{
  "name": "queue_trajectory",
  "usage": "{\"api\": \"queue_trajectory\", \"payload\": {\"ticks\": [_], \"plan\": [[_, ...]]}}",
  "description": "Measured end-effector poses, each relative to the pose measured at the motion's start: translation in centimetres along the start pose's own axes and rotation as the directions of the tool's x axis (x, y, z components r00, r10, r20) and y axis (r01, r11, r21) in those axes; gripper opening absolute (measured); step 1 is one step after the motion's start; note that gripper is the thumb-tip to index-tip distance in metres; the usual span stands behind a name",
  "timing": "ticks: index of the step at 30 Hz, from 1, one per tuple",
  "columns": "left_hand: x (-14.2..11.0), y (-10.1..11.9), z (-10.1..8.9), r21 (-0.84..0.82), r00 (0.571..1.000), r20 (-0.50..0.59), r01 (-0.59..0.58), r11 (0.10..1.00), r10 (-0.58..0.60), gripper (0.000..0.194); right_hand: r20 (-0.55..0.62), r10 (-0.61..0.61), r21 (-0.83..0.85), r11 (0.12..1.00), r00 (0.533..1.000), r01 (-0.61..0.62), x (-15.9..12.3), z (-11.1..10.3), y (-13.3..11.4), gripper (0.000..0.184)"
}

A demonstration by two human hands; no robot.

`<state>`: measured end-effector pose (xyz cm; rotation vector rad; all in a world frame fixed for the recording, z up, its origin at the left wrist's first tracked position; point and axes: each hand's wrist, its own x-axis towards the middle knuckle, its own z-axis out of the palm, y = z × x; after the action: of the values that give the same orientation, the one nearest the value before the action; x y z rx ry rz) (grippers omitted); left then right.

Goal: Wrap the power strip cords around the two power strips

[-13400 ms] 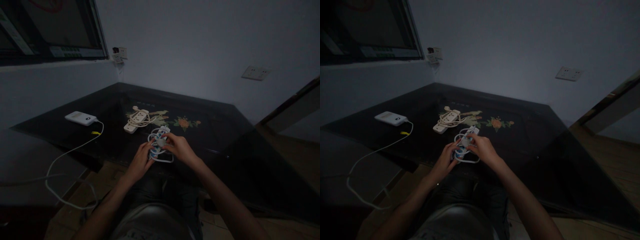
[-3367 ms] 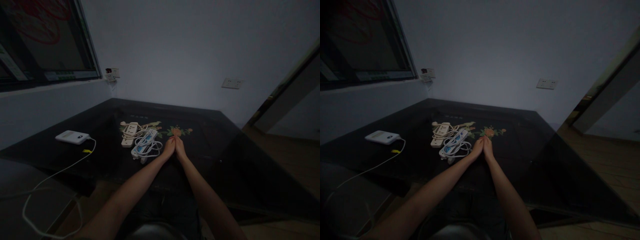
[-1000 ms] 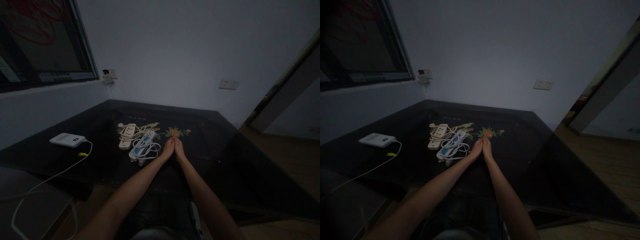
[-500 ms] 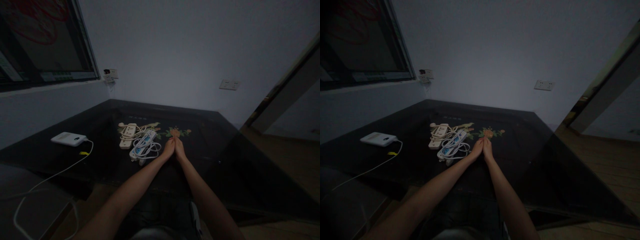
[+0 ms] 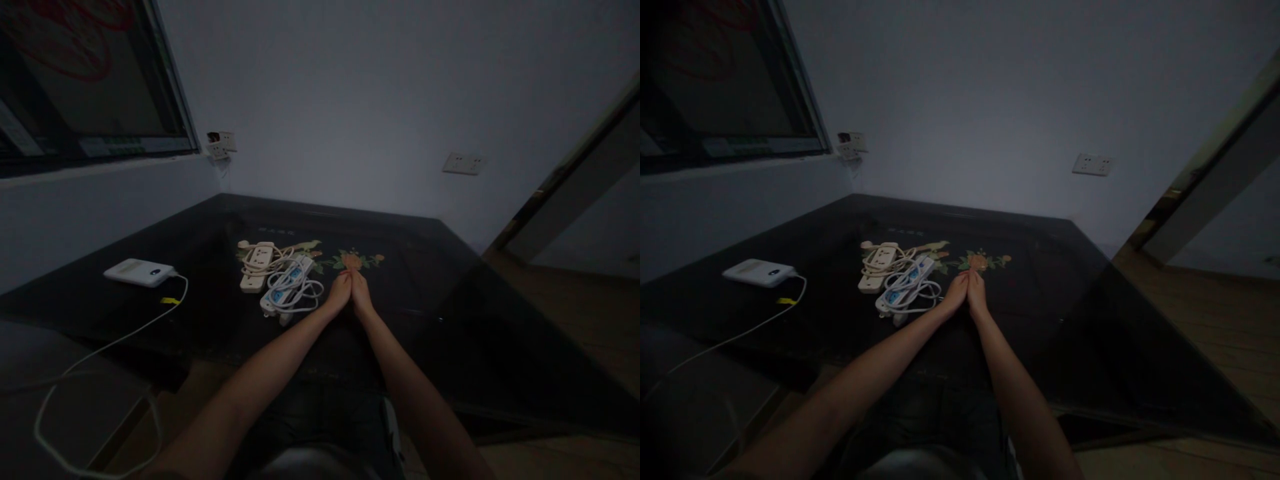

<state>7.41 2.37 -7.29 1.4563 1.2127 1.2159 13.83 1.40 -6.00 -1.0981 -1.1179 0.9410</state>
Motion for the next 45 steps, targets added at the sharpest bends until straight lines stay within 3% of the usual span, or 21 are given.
{"api": "queue_trajectory", "payload": {"ticks": [45], "plan": [[0.14, -0.01, 0.02, -0.02, 1.0, 0.007, 0.002, 1.0, -0.001, 0.03, 0.001, 0.031, -0.021, 0.999, 1.0, -0.031, 0.0, -0.12, 0.03, 0.037]]}}
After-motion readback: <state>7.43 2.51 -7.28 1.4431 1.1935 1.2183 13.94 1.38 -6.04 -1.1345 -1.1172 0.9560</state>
